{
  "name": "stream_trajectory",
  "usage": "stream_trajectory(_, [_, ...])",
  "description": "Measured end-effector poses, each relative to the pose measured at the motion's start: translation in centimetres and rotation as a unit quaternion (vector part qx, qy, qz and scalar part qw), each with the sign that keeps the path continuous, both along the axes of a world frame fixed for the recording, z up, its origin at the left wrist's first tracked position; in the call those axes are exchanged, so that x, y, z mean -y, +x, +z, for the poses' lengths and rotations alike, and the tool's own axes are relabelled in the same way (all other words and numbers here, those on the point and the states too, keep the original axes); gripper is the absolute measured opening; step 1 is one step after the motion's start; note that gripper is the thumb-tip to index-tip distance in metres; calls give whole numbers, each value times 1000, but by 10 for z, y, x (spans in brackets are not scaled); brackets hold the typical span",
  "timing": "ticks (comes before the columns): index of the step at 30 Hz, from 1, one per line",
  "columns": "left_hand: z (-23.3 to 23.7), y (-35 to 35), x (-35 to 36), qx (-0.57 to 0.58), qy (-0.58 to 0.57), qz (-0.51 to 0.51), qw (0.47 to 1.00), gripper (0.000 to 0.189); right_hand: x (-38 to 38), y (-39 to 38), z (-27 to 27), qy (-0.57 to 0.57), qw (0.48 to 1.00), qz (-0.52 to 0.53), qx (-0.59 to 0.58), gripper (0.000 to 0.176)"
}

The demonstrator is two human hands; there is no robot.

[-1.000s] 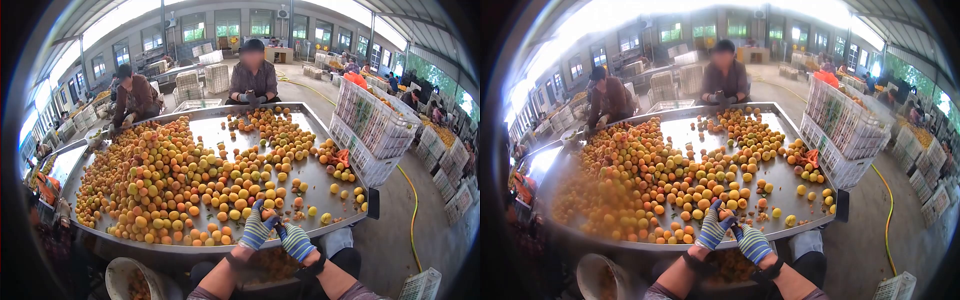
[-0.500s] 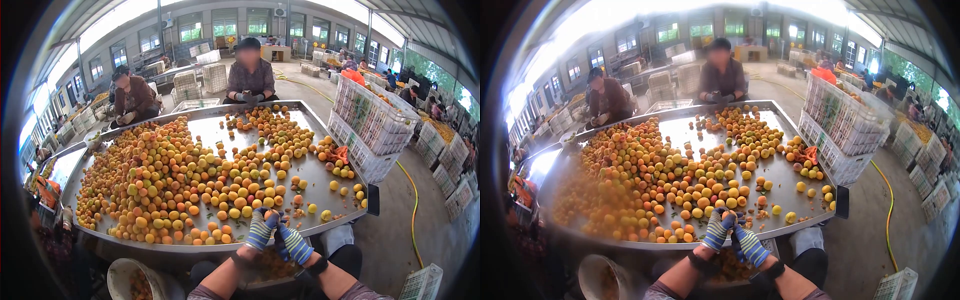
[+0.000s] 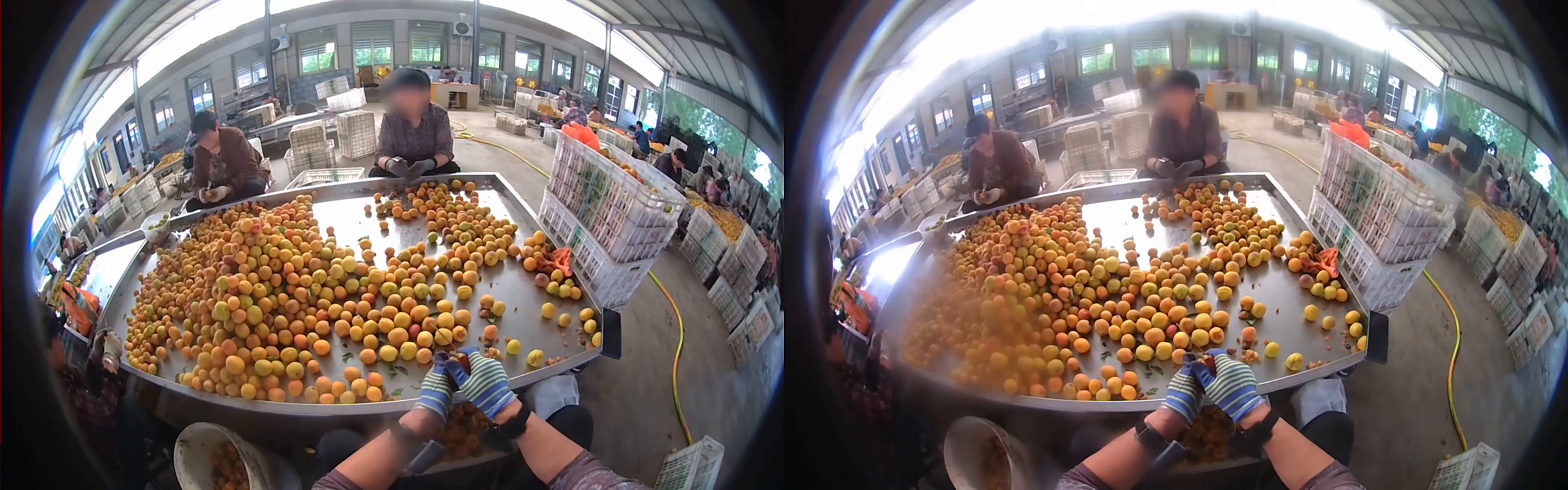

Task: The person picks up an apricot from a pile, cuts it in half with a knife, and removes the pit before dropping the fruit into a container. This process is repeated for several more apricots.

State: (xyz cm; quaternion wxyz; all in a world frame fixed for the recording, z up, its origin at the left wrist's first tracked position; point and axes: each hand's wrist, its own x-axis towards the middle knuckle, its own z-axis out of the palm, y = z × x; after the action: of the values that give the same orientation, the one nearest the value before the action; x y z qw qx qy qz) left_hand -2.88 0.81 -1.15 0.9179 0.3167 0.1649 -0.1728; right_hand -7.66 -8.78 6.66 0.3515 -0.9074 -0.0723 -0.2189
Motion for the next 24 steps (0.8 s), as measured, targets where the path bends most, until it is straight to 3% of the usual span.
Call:
stream_trajectory(1, [-1, 2, 1, 3, 84, 5, 996, 41, -2, 2, -2, -21, 999, 14, -22, 36])
stream_trajectory(3, [-4, 8, -5, 12, 88, 8, 996, 41, -4, 3, 2, -21, 999, 20, -23, 35])
stream_trajectory(4, [-21, 13, -10, 182, 189, 16, 965, 39, -5, 4, 6, -3, 999, 33, -31, 35])
stream_trajectory(5, [-20, 14, -14, 345, 284, 21, 894, 37, -5, 4, 7, 18, 998, 44, -40, 34])
stream_trajectory(6, [-18, 14, -14, 320, 214, 16, 923, 33, -7, 5, 7, 17, 998, 44, -40, 34])
stream_trajectory(7, [-17, 11, -14, 319, 214, 16, 923, 33, -8, 7, 7, -13, 998, 23, -63, 35])
stream_trajectory(9, [6, -5, -16, 324, 462, 94, 820, 34, -9, 11, 0, -45, 995, 3, -87, 36])
stream_trajectory(11, [20, -10, -18, 308, 486, 90, 813, 34, -12, 18, -23, 197, 976, 24, -91, 37])
stream_trajectory(13, [37, -16, -20, 294, 511, 84, 804, 35, -15, 20, -31, 250, 961, 7, -118, 36])
stream_trajectory(15, [53, -23, -23, 354, 530, 72, 767, 35, -17, 21, -33, 329, 943, 36, -25, 36])
stream_trajectory(18, [65, -25, -30, 366, 586, 38, 722, 36, -11, 15, -14, 243, 970, 17, -23, 32])
stream_trajectory(19, [64, -24, -31, 367, 586, 38, 721, 36, -10, 14, -10, 186, 982, 6, -27, 31])
stream_trajectory(22, [51, -17, -26, 357, 574, 31, 736, 38, -11, 12, 3, 172, 985, 15, -31, 32])
stream_trajectory(24, [28, -7, -19, 300, 470, 75, 827, 40, -15, 14, 2, 190, 981, 8, -45, 32])
